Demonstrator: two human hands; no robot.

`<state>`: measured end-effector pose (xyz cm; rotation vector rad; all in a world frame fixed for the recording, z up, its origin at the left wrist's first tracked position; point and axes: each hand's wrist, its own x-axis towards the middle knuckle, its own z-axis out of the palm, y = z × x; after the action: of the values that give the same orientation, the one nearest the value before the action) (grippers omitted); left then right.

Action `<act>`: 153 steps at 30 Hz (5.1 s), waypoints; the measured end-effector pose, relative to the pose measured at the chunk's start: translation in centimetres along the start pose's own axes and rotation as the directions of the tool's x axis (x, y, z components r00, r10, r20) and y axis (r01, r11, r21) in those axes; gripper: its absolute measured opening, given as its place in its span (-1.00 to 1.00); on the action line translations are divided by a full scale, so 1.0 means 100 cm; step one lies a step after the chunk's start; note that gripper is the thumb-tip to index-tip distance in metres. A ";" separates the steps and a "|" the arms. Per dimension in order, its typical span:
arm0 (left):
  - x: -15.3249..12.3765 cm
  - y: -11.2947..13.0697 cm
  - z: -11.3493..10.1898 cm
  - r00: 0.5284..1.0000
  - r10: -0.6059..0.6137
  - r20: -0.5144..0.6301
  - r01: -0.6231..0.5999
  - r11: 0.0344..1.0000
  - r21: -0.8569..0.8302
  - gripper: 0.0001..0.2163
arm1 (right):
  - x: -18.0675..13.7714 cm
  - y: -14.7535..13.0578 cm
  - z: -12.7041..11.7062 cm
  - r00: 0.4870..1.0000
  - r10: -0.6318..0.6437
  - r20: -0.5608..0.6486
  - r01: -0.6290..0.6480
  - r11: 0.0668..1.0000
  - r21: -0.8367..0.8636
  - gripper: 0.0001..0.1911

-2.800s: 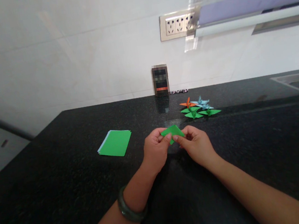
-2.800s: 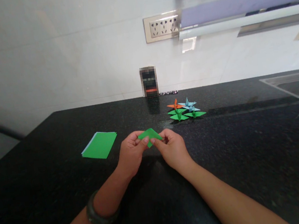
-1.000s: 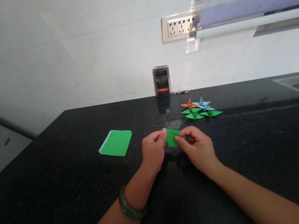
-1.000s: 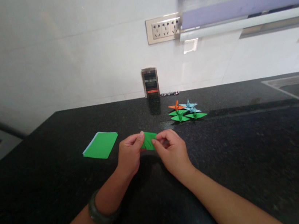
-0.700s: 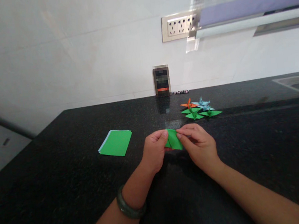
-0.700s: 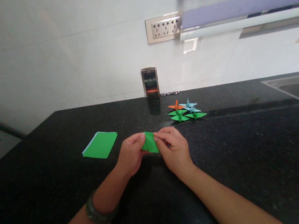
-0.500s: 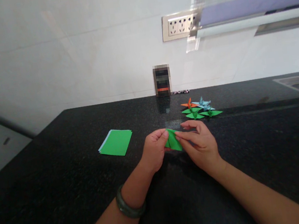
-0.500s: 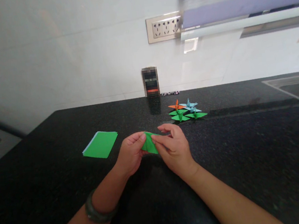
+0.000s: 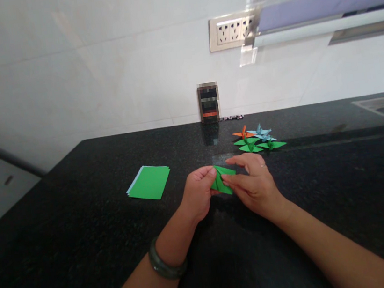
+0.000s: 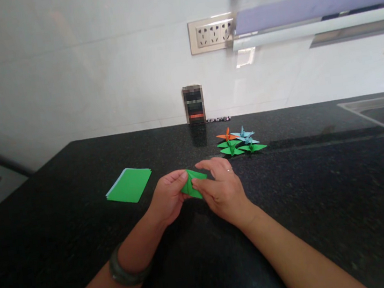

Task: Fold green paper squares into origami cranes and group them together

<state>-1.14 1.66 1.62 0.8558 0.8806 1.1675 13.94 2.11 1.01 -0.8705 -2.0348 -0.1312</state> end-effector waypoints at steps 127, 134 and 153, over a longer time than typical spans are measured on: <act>0.000 -0.005 -0.001 0.999 -0.049 0.023 0.048 0.998 0.031 -0.75 | 0.004 0.012 -0.010 0.956 -0.010 0.292 -0.125 0.889 0.440 -0.76; 0.002 -0.009 -0.003 1.000 0.024 -0.015 -0.021 0.988 0.150 -0.74 | 0.007 0.001 -0.005 0.930 0.231 0.285 -0.340 0.837 0.429 -0.82; 0.003 -0.008 0.001 0.987 0.043 -0.152 -0.029 0.995 0.097 -0.64 | 0.004 -0.004 0.004 0.772 0.481 0.415 -0.632 0.651 0.420 -0.83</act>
<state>-0.67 1.77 0.88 0.8692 1.0574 1.2439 13.30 2.22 1.20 -1.1414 -1.7775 0.9284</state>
